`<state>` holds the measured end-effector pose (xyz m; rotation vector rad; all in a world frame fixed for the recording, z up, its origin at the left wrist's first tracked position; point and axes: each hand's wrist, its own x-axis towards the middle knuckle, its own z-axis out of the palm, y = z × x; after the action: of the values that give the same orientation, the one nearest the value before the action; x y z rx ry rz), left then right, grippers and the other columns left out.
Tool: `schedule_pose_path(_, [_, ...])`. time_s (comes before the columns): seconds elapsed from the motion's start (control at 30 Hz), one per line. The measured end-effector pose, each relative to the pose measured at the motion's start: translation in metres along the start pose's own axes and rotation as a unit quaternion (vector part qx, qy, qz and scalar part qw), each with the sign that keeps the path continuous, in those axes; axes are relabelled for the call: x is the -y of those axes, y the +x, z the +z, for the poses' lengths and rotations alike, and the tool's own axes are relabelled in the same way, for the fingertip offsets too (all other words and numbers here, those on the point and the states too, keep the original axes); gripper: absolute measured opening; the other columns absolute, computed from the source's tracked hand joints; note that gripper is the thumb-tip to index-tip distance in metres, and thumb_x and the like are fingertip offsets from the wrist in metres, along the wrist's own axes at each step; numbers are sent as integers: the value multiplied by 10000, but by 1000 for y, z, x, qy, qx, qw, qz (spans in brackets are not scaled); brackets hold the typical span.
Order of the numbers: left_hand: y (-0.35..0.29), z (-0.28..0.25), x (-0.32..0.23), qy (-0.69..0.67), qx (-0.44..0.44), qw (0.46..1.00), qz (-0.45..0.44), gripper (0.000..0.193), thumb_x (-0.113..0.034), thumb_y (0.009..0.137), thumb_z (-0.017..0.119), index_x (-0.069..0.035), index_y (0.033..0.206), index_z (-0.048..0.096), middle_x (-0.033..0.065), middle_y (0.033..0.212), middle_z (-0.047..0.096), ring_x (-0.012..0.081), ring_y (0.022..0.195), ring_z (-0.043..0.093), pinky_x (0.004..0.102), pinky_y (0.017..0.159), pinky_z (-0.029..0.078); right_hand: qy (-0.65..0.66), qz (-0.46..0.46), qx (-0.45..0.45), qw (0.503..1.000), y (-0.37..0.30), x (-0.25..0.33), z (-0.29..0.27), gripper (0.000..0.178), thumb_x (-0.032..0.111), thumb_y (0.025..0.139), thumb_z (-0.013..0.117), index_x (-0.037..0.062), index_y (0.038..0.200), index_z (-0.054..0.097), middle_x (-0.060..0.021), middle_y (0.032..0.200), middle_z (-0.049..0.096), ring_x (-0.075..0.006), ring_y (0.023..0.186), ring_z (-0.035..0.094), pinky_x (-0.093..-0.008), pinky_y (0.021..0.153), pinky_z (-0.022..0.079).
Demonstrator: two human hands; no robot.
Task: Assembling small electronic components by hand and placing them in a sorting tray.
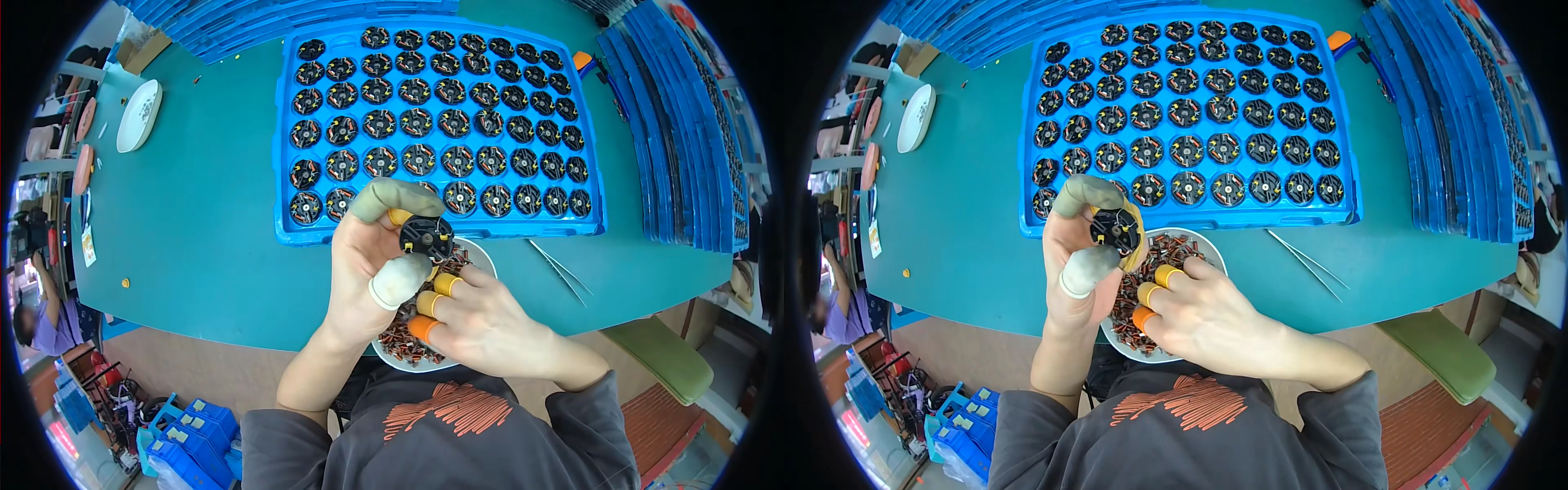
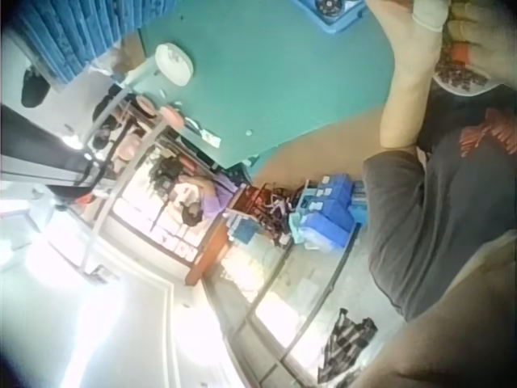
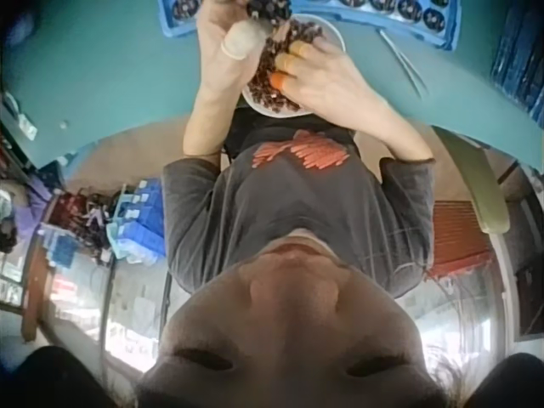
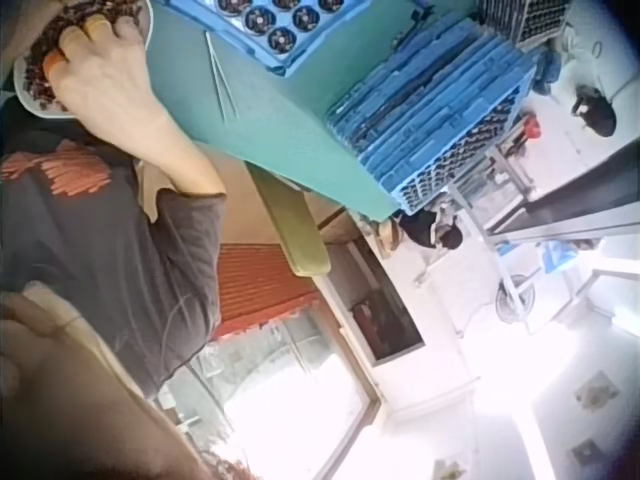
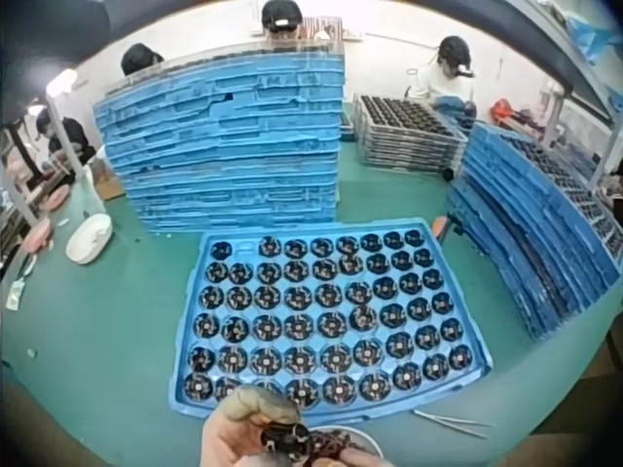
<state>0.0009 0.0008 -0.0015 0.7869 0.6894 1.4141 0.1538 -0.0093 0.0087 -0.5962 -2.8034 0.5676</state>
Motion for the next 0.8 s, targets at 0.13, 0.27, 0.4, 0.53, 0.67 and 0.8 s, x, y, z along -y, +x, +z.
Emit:
schedule_pose_path(0.13, [1,3,-5,4,-42,999,-26,399,-56,622,602,-35,981,427,32,880,445,118,797,480,251,627,438,24,-7,-17,1000,0,-6,1,214,180,567,628,135,776,638,-10,714,501,-161,636,461,-302,566,375])
schedule_pose_path(0.27, [1,8,1,-1,-88,995,48,452,-44,645,582,-44,1062,407,42,974,436,142,760,499,275,589,443,227,41,-95,968,-4,-12,-5,158,135,612,672,96,758,626,-40,763,531,-195,673,510,-310,584,407])
schedule_pose_path(0.4, [-2,-7,-3,-2,-29,1000,2,482,-82,644,627,-33,1069,405,45,978,437,152,742,506,300,561,436,465,118,-119,869,-5,-22,-20,114,55,644,662,31,730,590,-91,810,561,-220,755,552,-317,652,436])
schedule_pose_path(0.53, [-2,-1,-1,10,-36,998,49,539,-132,623,679,-23,1073,404,50,968,448,150,724,513,293,555,429,688,186,-188,676,-7,-13,-17,92,19,703,582,-12,780,540,-123,769,567,-193,720,557,-293,639,454])
schedule_pose_path(0.67, [-3,-3,-3,10,-24,1000,3,544,-96,611,680,1,1087,434,90,1063,467,175,891,492,308,727,407,719,131,-157,664,-16,-25,-11,199,-19,785,531,-13,982,502,-110,899,559,-161,815,568,-291,716,479])
schedule_pose_path(0.8, [-4,-8,-2,-53,8,998,-16,520,-69,655,612,21,1137,439,136,1149,480,199,1041,465,317,864,382,781,136,-169,586,-8,-21,-20,192,-28,781,534,-17,972,526,-127,897,575,-161,807,568,-299,719,477])
